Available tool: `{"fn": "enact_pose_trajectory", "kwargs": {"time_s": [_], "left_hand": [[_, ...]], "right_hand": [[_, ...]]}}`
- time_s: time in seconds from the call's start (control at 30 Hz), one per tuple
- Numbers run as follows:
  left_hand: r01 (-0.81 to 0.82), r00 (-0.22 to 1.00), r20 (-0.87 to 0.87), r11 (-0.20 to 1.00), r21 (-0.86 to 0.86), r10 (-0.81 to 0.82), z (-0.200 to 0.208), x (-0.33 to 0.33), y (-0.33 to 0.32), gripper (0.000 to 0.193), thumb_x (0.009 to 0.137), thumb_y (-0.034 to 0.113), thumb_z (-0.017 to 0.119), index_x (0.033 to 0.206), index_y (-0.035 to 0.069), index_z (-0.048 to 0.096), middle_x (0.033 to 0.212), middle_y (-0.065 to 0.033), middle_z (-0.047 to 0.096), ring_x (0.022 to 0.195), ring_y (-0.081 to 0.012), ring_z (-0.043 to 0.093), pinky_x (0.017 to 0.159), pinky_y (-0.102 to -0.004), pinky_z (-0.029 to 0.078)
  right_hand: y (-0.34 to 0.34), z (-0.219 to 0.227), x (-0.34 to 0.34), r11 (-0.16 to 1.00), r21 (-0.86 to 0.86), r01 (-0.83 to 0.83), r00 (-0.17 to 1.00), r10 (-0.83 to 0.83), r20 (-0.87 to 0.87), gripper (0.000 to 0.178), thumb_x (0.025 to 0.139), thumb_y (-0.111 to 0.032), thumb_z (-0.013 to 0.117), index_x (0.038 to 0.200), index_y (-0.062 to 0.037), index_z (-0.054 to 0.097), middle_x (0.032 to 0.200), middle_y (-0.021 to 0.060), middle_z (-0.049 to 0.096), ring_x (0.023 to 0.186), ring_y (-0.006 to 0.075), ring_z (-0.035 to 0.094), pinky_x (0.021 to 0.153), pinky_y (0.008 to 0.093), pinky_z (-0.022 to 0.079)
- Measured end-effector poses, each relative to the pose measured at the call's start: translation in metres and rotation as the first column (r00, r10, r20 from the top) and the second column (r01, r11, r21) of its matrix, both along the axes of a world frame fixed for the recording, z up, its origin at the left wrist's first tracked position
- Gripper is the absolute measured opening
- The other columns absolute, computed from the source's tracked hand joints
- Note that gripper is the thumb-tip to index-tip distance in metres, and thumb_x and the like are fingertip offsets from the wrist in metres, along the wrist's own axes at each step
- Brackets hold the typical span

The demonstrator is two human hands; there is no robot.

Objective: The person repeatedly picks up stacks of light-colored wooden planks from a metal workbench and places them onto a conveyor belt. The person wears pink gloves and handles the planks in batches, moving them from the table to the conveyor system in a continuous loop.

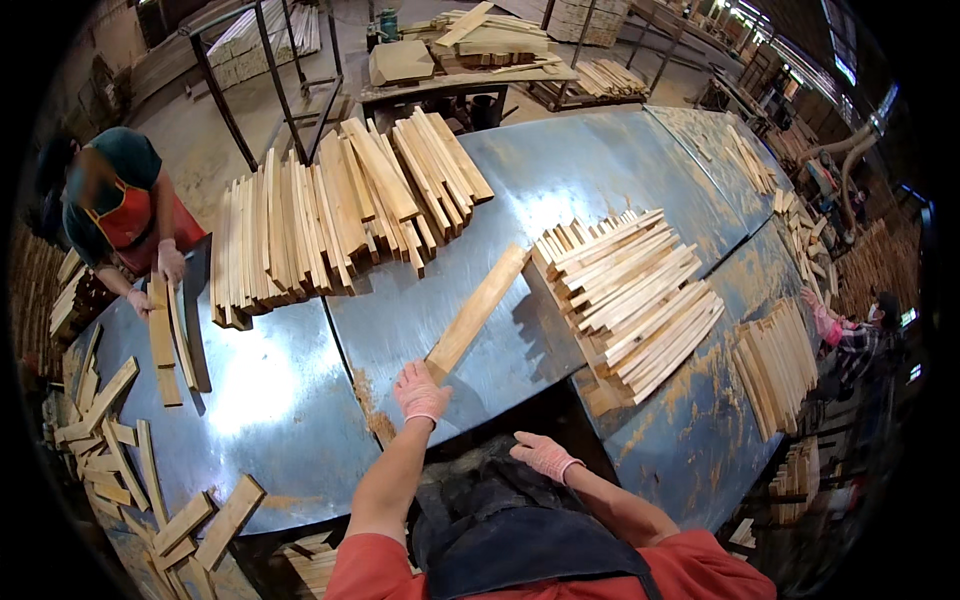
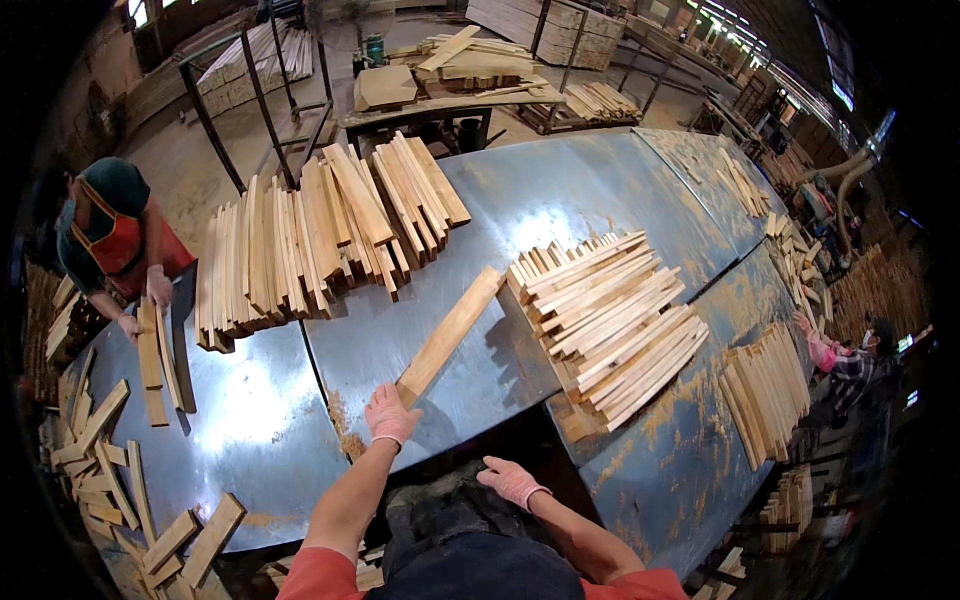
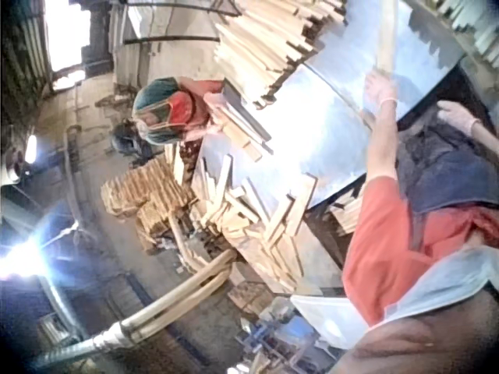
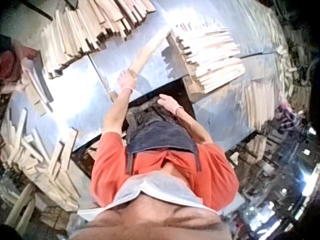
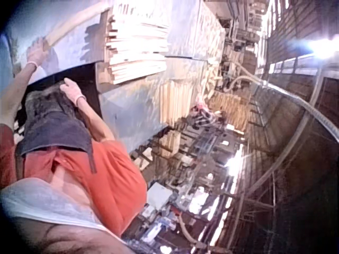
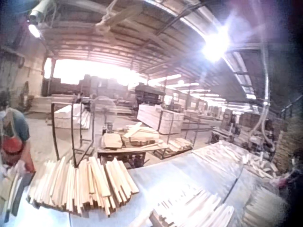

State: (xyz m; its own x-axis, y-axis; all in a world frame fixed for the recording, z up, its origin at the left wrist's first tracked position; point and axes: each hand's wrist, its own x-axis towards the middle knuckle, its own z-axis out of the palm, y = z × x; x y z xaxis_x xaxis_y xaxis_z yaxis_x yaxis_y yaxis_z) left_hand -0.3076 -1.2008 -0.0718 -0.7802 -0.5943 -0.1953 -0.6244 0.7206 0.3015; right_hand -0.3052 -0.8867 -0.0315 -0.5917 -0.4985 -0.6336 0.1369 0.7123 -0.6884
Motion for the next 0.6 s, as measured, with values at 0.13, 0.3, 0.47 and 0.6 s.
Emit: {"fn": "enact_pose_trajectory", "kwargs": {"time_s": [0.13, 0.3, 0.47, 0.6], "left_hand": [[-0.007, 1.000, -0.007, 1.000, -0.028, 0.006, -0.031, -0.026, 0.002, 0.074, 0.080, 0.042, 0.084, 0.139, 0.007, 0.057, 0.132, -0.0127, 0.065, 0.125, -0.0347, 0.061, 0.113, -0.0479, 0.040], [0.030, 0.993, 0.116, 1.000, -0.001, -0.029, 0.004, -0.041, 0.000, 0.057, 0.080, 0.039, 0.085, 0.124, 0.010, 0.065, 0.121, -0.0119, 0.071, 0.115, -0.0338, 0.068, 0.102, -0.0487, 0.050], [-0.131, 0.978, 0.207, 0.668, 0.733, -0.036, -0.003, -0.024, -0.015, 0.050, 0.080, 0.043, 0.087, 0.107, 0.003, 0.078, 0.091, -0.0210, 0.078, 0.092, -0.0364, 0.077, 0.083, -0.0469, 0.059], [-0.280, 0.957, 0.212, 0.445, 0.851, 0.198, 0.073, 0.003, -0.004, 0.050, 0.082, 0.036, 0.089, 0.113, 0.000, 0.074, 0.094, -0.0161, 0.078, 0.088, -0.0264, 0.077, 0.082, -0.0400, 0.058]], "right_hand": [[-0.030, 0.001, -0.047, 0.995, -0.059, 0.078, 0.992, -0.071, 0.101, 0.057, 0.101, -0.035, 0.073, 0.142, 0.0025, 0.063, 0.121, 0.0182, 0.075, 0.113, 0.0295, 0.070, 0.101, 0.0352, 0.052], [-0.098, 0.008, -0.167, 0.976, -0.166, -0.141, 0.983, 0.118, -0.141, 0.034, 0.103, -0.032, 0.068, 0.116, -0.0008, 0.065, 0.104, 0.0194, 0.068, 0.095, 0.0297, 0.065, 0.090, 0.0402, 0.053], [-0.226, 0.089, -0.304, 0.846, -0.532, 0.023, 0.920, -0.226, -0.320, 0.042, 0.102, -0.025, 0.070, 0.136, -0.0005, 0.068, 0.115, 0.0166, 0.074, 0.106, 0.0202, 0.072, 0.094, 0.0345, 0.056], [-0.301, 0.104, -0.403, 0.689, -0.710, 0.144, 0.875, -0.424, -0.235, 0.054, 0.100, -0.023, 0.071, 0.149, -0.0003, 0.061, 0.125, 0.0184, 0.076, 0.110, 0.0291, 0.073, 0.099, 0.0350, 0.056]]}}
